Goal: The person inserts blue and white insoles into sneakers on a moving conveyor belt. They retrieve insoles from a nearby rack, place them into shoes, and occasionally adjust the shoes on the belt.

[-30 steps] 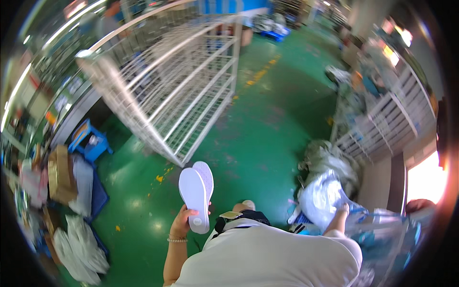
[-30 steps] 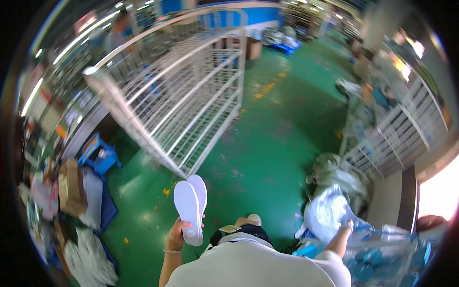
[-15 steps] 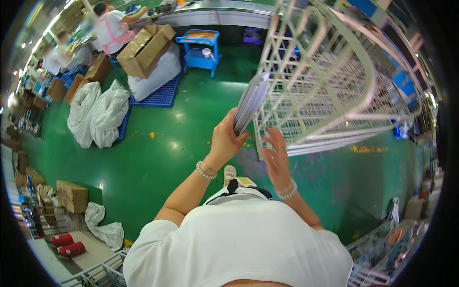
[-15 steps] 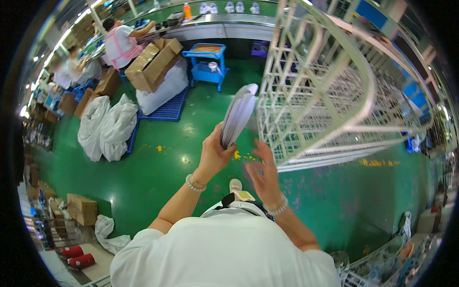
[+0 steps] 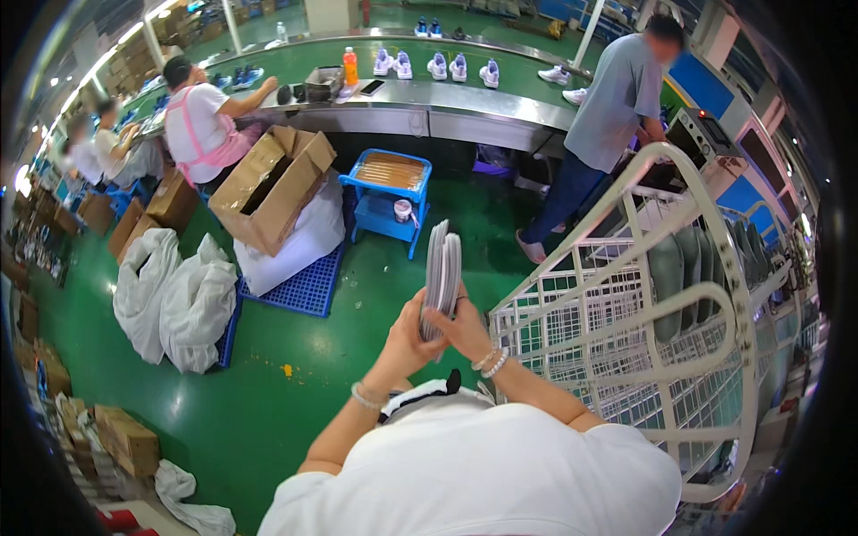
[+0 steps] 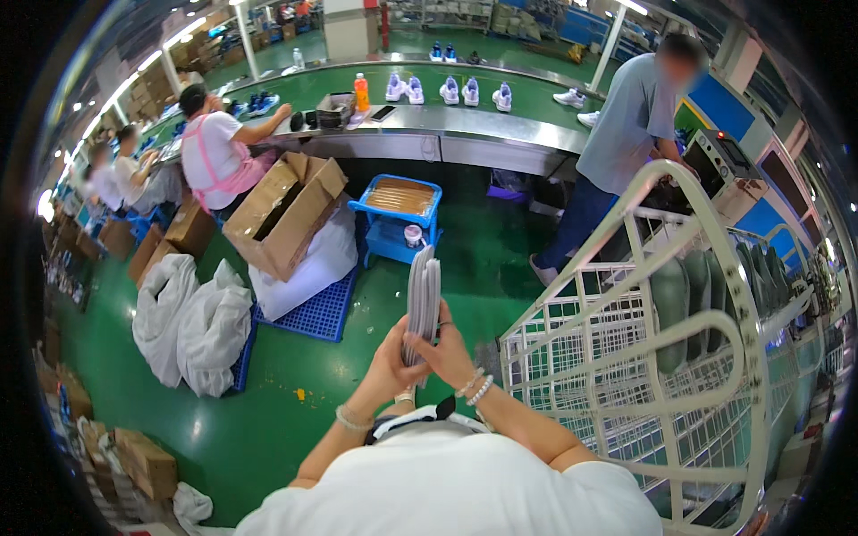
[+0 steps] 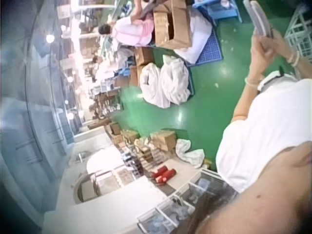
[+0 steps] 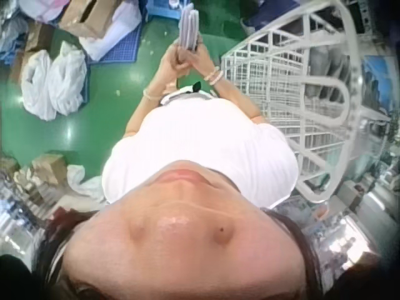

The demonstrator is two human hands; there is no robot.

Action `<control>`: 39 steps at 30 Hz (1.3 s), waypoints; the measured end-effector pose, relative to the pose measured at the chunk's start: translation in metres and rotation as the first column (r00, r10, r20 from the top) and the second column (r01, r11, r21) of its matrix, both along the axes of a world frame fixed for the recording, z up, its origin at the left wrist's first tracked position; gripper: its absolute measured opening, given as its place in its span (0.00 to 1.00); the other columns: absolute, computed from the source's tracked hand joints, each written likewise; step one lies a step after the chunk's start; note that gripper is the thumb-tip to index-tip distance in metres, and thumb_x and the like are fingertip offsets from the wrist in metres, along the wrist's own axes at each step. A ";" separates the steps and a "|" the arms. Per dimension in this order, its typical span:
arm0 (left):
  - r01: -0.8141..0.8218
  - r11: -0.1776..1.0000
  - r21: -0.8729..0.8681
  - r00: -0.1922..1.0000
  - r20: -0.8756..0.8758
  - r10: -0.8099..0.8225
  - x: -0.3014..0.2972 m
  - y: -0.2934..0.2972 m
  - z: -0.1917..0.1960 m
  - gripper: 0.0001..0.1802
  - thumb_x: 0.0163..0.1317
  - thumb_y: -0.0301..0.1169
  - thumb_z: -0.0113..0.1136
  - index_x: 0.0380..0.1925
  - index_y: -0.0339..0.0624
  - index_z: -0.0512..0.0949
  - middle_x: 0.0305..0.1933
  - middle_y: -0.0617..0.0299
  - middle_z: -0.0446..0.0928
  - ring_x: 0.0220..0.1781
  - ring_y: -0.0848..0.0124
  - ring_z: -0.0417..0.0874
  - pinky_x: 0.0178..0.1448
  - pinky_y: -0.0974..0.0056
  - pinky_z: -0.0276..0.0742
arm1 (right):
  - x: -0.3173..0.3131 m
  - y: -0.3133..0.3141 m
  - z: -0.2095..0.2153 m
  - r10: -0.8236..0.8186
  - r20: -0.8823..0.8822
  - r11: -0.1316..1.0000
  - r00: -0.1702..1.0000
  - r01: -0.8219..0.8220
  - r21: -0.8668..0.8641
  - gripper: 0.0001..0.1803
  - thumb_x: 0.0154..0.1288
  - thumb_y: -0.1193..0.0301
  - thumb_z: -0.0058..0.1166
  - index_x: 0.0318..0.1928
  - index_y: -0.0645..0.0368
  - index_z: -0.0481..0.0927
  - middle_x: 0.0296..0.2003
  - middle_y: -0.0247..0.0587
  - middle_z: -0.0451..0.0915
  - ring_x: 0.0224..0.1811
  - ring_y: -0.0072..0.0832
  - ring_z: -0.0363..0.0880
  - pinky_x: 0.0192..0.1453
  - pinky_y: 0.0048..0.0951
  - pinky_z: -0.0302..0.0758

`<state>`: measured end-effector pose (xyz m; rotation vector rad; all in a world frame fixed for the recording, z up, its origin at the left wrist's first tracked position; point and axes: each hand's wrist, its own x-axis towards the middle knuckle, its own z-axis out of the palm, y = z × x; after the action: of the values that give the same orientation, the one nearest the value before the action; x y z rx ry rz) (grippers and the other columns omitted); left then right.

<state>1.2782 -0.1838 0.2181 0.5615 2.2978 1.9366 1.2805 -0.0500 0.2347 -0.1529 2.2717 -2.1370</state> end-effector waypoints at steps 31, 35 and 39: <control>-0.275 0.861 -0.429 0.960 -0.067 0.273 -0.785 0.182 -0.141 0.37 0.50 0.31 0.54 0.61 0.40 0.51 0.50 0.39 0.62 0.48 0.43 0.70 0.51 0.53 0.69 | -0.733 0.297 -0.159 -0.621 0.328 0.777 0.712 0.502 0.380 0.47 0.47 0.47 0.60 0.58 0.64 0.55 0.43 0.50 0.73 0.42 0.36 0.74 0.47 0.32 0.70; -0.214 0.880 -0.423 0.973 -0.170 0.155 -0.874 0.255 -0.153 0.38 0.51 0.32 0.54 0.61 0.37 0.50 0.49 0.37 0.62 0.47 0.42 0.69 0.48 0.51 0.70 | -0.826 0.349 -0.196 -0.734 0.160 0.630 0.660 0.572 0.526 0.52 0.46 0.51 0.61 0.63 0.64 0.46 0.50 0.64 0.69 0.49 0.49 0.72 0.53 0.36 0.69; -0.187 0.772 -0.608 0.981 -0.068 0.184 -0.928 0.316 -0.197 0.43 0.50 0.34 0.57 0.63 0.38 0.46 0.51 0.37 0.60 0.49 0.42 0.68 0.53 0.51 0.67 | -0.889 0.353 -0.165 -0.756 0.326 0.598 0.568 0.394 0.698 0.54 0.44 0.53 0.63 0.64 0.63 0.44 0.53 0.66 0.64 0.53 0.51 0.69 0.57 0.38 0.66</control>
<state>0.3500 0.1320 0.0208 0.2661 2.8573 1.0965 0.3913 0.3026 0.0697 1.3255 2.5526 -1.1874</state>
